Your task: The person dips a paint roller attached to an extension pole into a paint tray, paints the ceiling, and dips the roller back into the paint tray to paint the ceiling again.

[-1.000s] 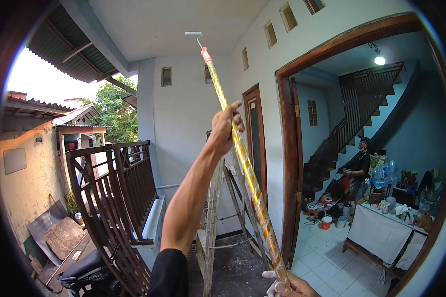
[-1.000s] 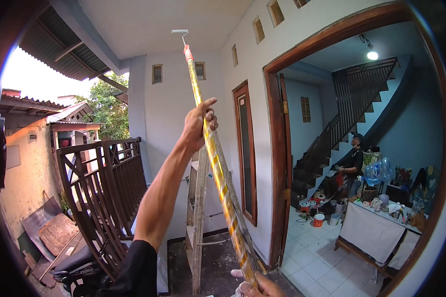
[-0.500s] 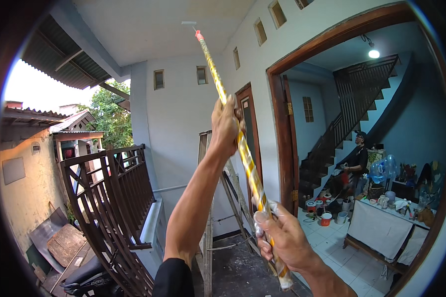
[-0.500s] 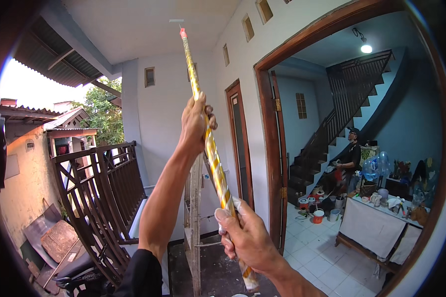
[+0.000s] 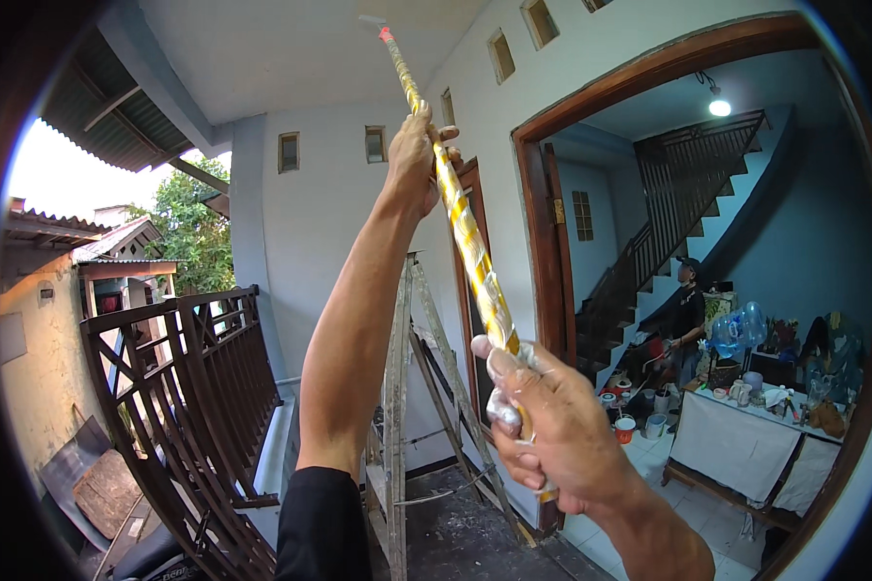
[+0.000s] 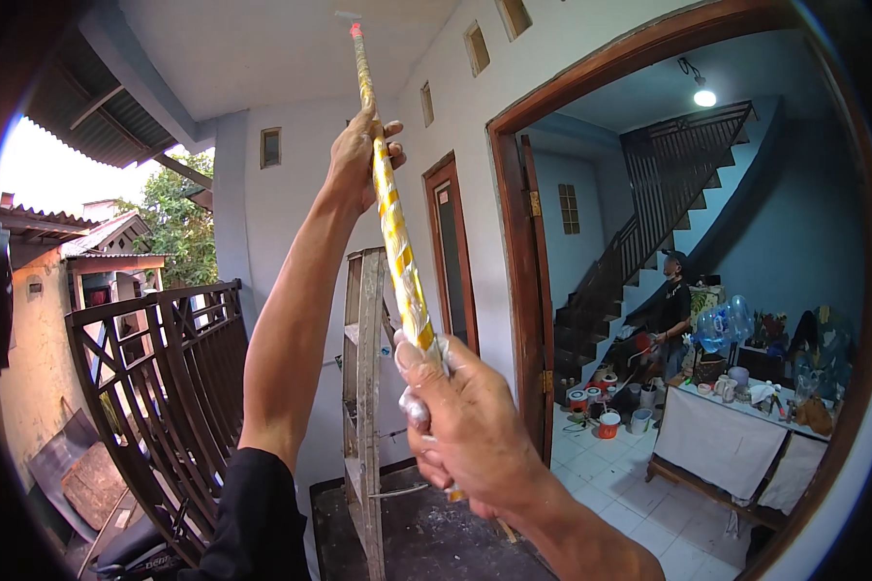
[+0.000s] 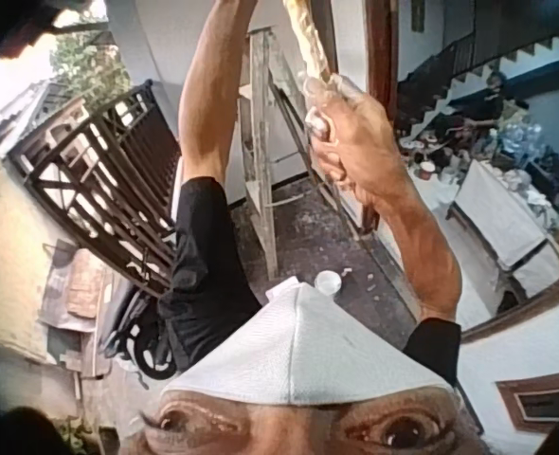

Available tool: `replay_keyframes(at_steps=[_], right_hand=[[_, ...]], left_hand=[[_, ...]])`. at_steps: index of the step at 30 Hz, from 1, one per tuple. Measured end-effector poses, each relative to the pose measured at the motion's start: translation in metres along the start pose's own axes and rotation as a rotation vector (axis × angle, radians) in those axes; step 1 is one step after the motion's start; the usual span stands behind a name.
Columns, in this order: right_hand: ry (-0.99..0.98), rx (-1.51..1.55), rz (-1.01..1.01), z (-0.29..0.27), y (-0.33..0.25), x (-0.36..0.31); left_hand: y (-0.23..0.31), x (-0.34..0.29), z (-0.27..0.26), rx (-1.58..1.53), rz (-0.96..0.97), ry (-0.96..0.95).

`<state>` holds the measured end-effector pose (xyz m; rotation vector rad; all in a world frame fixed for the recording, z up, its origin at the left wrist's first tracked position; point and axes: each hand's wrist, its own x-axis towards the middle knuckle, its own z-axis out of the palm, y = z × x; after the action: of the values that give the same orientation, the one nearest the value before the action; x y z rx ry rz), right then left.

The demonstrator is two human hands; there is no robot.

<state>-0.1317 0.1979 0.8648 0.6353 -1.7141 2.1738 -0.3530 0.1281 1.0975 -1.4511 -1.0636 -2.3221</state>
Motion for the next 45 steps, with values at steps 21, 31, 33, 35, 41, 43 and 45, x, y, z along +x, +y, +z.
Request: replay_keyframes(at_steps=[21,31,33,35,41,43,45], right_hand=[[0.032,-0.163,-0.137,-0.005,-0.053,0.072],[0.055,-0.126,-0.251,-0.012,-0.094,0.025],[0.052,-0.09,-0.259,-0.013,-0.099,0.006],[0.059,-0.059,-0.263,-0.013,-0.106,-0.015],[0.058,-0.108,-0.266,-0.016,-0.143,-0.09],[0.099,-0.16,-0.233,-0.017,-0.157,-0.113],[0.134,-0.212,-0.206,-0.017,-0.172,-0.138]], left_hand=[[0.009,0.087,-0.023,0.142,0.055,-0.17],[0.037,0.081,0.033,0.157,0.123,-0.203],[0.042,0.067,0.05,0.146,0.152,-0.209],[0.048,0.052,0.068,0.128,0.166,-0.208],[0.074,0.007,0.135,0.065,0.2,-0.233],[0.081,-0.008,0.156,0.044,0.209,-0.232],[0.09,-0.022,0.18,0.031,0.246,-0.271]])
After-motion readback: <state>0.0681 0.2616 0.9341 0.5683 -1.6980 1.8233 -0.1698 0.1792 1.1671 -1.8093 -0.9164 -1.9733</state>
